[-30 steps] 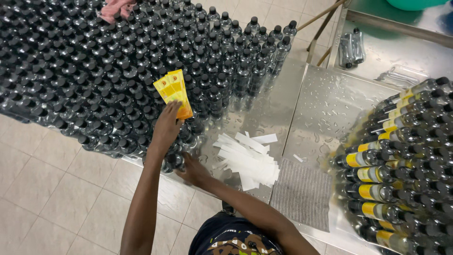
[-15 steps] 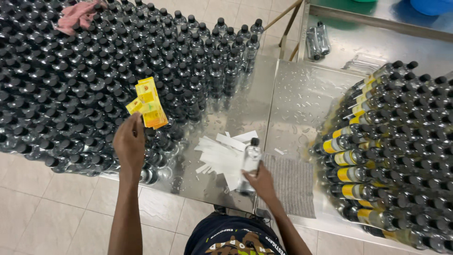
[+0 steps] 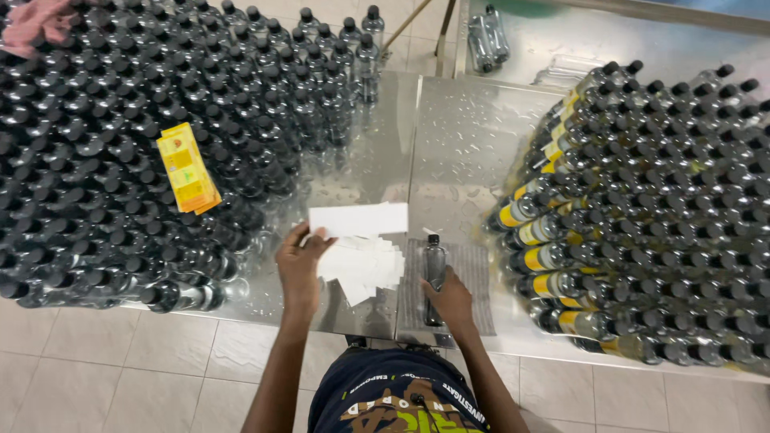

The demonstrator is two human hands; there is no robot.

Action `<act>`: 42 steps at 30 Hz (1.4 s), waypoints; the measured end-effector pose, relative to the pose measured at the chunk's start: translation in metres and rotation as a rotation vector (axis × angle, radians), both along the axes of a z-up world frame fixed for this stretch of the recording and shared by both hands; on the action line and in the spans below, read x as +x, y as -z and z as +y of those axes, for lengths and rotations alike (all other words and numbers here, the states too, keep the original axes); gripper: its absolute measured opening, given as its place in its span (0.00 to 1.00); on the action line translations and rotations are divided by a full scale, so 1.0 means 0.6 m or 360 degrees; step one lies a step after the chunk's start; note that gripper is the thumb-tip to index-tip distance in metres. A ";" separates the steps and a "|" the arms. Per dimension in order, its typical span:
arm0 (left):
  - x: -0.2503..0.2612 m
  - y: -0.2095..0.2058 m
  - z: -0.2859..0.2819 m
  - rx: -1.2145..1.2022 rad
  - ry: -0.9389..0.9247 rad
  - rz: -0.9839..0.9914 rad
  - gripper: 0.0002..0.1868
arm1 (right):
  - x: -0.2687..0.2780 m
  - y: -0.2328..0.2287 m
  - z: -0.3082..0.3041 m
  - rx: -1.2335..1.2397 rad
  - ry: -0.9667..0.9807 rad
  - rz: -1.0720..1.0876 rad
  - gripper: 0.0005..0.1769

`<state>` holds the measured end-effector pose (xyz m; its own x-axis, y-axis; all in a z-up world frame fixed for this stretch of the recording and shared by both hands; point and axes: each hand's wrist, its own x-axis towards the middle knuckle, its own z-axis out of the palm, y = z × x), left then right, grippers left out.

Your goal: The person labels bottles by hand. The person takes a paper label from a stack, wraps it around a clear plastic bottle, and presses it into place. The person then places the labeled bottle into a large group of similar bottles on a metal table.

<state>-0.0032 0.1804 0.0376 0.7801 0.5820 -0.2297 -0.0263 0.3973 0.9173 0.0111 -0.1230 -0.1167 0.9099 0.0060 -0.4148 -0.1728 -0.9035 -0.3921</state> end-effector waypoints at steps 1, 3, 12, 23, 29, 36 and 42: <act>-0.002 0.013 -0.022 -0.0001 0.0016 0.0001 0.16 | -0.004 -0.024 0.005 -0.0001 0.0016 0.0001 0.55; -0.006 0.039 -0.066 -0.0042 0.0113 0.0050 0.20 | -0.012 -0.071 0.015 -0.0232 -0.0164 -0.0259 0.51; -0.015 0.060 -0.218 -0.0007 0.0505 0.0132 0.23 | -0.008 -0.174 0.003 0.0588 -0.0542 -0.1422 0.32; -0.016 0.090 -0.266 -0.0127 0.0677 0.0142 0.17 | -0.015 -0.181 -0.021 0.0919 -0.0287 -0.1061 0.29; -0.013 0.111 -0.269 -0.0235 0.0695 0.0145 0.15 | -0.028 -0.203 -0.019 0.1215 -0.0006 -0.0783 0.25; -0.026 -0.004 -0.265 -0.0181 0.0868 0.0116 0.15 | -0.034 -0.238 -0.014 0.1439 0.0299 -0.0591 0.20; -0.031 -0.036 -0.259 -0.0060 0.0957 0.0091 0.19 | -0.045 -0.247 -0.005 0.1232 0.0351 -0.0652 0.18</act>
